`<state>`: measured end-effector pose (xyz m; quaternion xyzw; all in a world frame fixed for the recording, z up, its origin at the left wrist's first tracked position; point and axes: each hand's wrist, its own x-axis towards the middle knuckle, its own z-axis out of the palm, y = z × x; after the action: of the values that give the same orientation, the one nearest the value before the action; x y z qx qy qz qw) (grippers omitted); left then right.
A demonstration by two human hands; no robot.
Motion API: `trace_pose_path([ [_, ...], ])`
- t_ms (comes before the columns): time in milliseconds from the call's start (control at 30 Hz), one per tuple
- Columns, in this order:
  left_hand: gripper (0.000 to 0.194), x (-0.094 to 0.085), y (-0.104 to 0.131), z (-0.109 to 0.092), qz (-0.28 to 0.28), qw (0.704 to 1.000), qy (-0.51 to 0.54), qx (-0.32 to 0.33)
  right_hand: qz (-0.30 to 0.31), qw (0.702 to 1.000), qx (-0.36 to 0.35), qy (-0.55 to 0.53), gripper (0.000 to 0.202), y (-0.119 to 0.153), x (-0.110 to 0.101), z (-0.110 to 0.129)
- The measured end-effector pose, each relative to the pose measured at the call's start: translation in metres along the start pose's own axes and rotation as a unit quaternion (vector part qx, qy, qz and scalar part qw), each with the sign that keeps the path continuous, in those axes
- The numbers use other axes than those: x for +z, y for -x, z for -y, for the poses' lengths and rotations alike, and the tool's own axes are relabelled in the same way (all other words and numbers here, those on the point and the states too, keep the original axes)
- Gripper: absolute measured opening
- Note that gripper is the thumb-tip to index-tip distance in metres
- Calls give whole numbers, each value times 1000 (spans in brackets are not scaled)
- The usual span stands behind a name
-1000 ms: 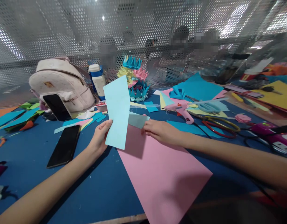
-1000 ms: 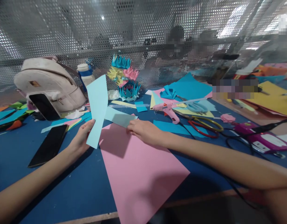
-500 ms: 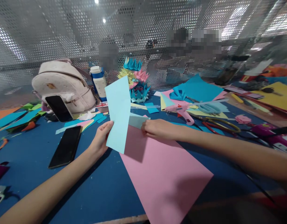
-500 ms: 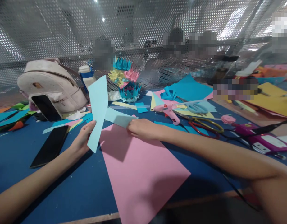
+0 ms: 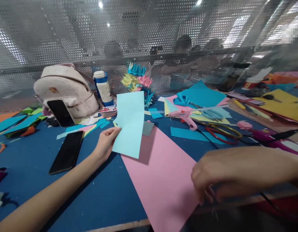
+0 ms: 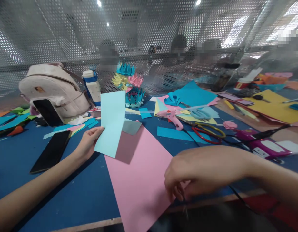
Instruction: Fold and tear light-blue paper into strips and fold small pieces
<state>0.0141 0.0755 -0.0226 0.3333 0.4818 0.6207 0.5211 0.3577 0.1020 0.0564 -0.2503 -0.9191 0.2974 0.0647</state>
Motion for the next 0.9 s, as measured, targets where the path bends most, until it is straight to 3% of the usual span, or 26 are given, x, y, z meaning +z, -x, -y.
trace_pose_path([
  [200, 28, 4, 2, 6, 18, 995, -82, 53, -33, 989, 40, -141, 47, -52, 0, 4],
  [333, 25, 12, 11, 4, 54, 988, -129, 72, -56, 972, 54, -221, 52, -65, 2, -7],
  [433, 25, 22, 21, -1, 85, 983, -145, 72, -100, 969, 79, -212, 56, -71, 7, -5],
  [533, 35, 32, 26, -10, 102, 982, -137, 82, -107, 976, 79, -175, 58, -75, 12, 7],
  [633, 39, 38, 27, -21, 102, 988, -102, 51, -91, 983, 47, -154, 54, -75, 15, 18],
  [733, 41, 39, 24, -31, 97, 992, -83, 7, -111, 969, -50, -213, 38, -74, 11, 23],
  [833, 43, 38, 24, -37, 99, 992, -79, -6, -158, 943, -151, -251, 51, -72, 2, 26],
  [900, 42, 37, 26, -39, 105, 991, -77, -15, -165, 943, -167, -235, 58, -71, -7, 27],
])
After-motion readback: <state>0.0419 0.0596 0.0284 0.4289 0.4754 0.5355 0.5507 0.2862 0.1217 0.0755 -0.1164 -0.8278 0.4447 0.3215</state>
